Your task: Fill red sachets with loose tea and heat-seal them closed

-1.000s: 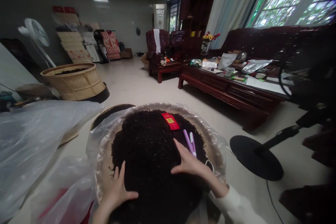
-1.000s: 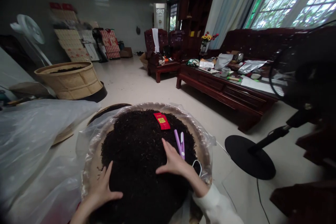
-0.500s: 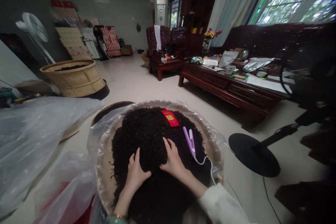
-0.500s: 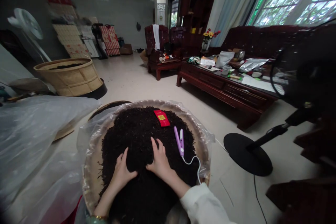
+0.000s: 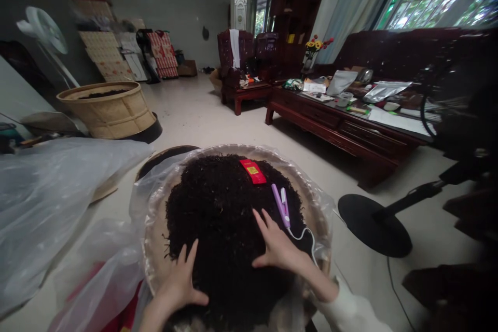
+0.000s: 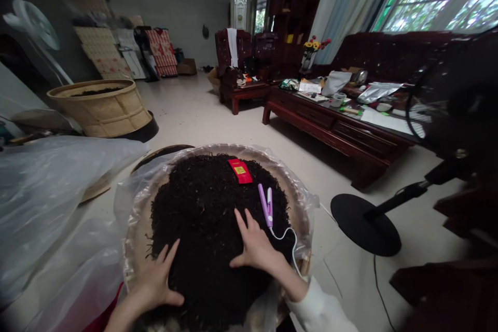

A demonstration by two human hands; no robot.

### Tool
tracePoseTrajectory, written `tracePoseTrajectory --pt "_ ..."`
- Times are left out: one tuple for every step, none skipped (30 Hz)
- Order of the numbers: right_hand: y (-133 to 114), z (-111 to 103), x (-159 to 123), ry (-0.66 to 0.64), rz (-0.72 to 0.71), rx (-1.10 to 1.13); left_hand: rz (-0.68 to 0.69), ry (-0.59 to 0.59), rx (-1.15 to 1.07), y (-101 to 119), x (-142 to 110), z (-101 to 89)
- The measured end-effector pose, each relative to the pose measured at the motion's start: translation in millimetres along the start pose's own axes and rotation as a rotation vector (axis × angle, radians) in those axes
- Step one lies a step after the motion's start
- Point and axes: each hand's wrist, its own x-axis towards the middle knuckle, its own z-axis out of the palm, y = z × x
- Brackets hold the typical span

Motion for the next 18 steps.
tracePoseTrajectory --pt "0 7 -7 -0.025 0.033 -0.067 -0.011 -0.027 0.045 0 -6 8.3" --pt "-2 13 -12 -0.038 0.061 -0.127 -0.047 -0.025 0.104 4 -10 15.2" --pt "-6 18 -14 -0.038 0.089 -0.174 -0.07 -0.009 0.168 9 -13 20.4" --pt "-11 21 -15 -0.033 0.116 -0.208 -0.074 0.008 0.218 15 -15 23.7" --pt "-17 22 -14 -0.026 0.142 -0.227 -0.079 0.024 0.256 21 -15 25.3" --pt "-22 23 -12 -0.018 0.163 -0.235 -0.074 0.038 0.277 24 -15 25.5" --pt "-27 23 -10 -0.011 0.176 -0.236 -0.061 0.048 0.276 26 -14 25.0" --pt "-30 22 -9 -0.003 0.183 -0.236 -0.046 0.057 0.251 26 -13 24.3" --pt "-32 22 -9 -0.001 0.189 -0.237 -0.027 0.069 0.205 24 -11 23.9" --pt "-33 22 -9 -0.005 0.198 -0.238 -0.01 0.084 0.15 21 -9 24.2" --pt "-33 23 -9 -0.019 0.213 -0.24 0.003 0.098 0.101 18 -8 25.3" --pt "-33 24 -10 -0.041 0.23 -0.241 0.008 0.109 0.066 15 -6 27.2" --pt "-32 26 -11 -0.063 0.247 -0.237 0.0 0.117 0.056 14 -4 29.6" --pt "-32 28 -12 -0.077 0.257 -0.228 -0.012 0.121 0.063 14 -2 32.3" --pt "-31 31 -12 -0.076 0.262 -0.213 -0.022 0.121 0.074 15 0 34.8" --pt "-31 34 -12 -0.062 0.259 -0.193 -0.027 0.119 0.076 16 1 37.0" --pt "-30 37 -11 -0.036 0.252 -0.165 -0.024 0.118 0.058 18 3 38.7" --pt "-29 41 -10 -0.004 0.241 -0.129 -0.012 0.121 0.019 18 4 40.1"
